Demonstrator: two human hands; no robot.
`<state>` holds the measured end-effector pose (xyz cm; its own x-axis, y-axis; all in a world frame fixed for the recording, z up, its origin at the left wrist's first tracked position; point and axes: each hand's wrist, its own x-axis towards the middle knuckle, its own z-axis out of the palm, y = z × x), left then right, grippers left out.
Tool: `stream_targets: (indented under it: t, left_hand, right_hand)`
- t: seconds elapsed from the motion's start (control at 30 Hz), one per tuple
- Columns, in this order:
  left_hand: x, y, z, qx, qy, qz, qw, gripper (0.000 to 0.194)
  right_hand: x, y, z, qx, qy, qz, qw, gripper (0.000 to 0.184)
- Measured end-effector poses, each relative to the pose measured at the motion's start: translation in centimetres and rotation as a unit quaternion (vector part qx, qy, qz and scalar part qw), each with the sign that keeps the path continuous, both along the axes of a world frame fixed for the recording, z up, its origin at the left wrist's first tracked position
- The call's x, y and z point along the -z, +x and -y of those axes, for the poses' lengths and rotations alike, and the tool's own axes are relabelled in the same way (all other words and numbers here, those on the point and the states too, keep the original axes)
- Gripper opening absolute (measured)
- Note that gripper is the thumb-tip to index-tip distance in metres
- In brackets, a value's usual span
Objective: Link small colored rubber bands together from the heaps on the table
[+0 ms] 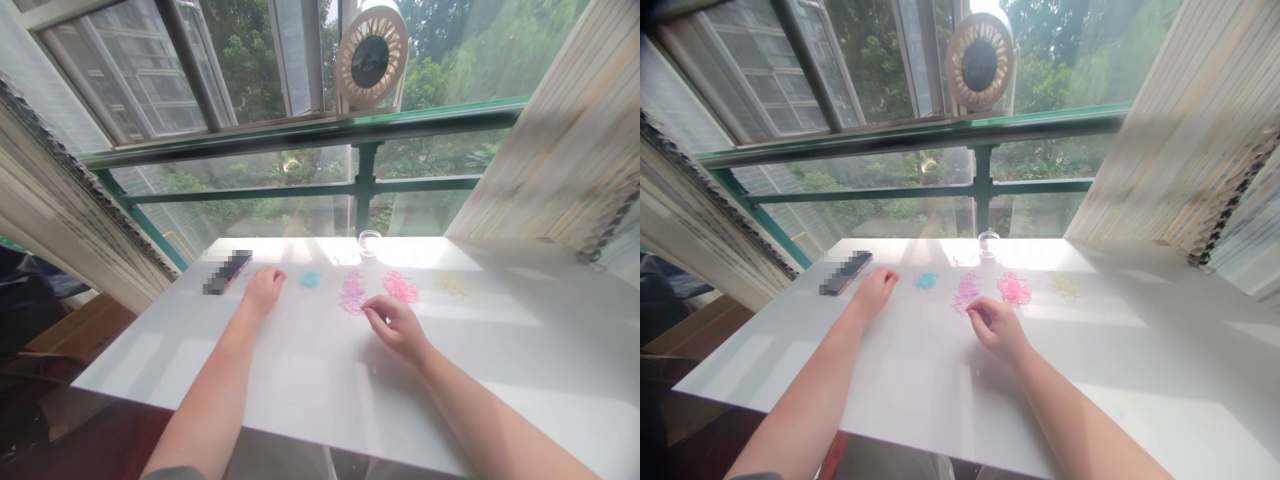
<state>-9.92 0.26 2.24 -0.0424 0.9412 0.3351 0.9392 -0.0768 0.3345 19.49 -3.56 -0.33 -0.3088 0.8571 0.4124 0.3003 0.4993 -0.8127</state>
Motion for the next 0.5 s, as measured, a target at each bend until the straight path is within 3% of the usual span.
stream_targets:
  t: [0.1,0.23,0.33,0.5]
  left_hand:
    - [0.1,3.3,1.0,0.143,0.018,0.046,0.988,0.024]
    - [0.6,7.7,2.7,0.271,-0.016,0.088,0.958,0.025]
    - [0.9,9.7,3.6,0.298,-0.043,0.105,0.948,0.026]
    - [1.2,10.4,4.1,0.296,-0.046,0.122,0.946,0.024]
  right_hand:
    - [0.2,-0.4,0.0,-0.01,-0.017,0.003,1.0,0.011]
    - [0.2,-0.9,-0.1,-0.024,-0.032,-0.005,0.999,0.021]
    - [0.0,-1.0,-0.1,-0.03,-0.037,-0.008,0.999,0.019]
    - [-0.2,-0.8,-0.3,-0.023,-0.055,-0.023,0.998,0.012]
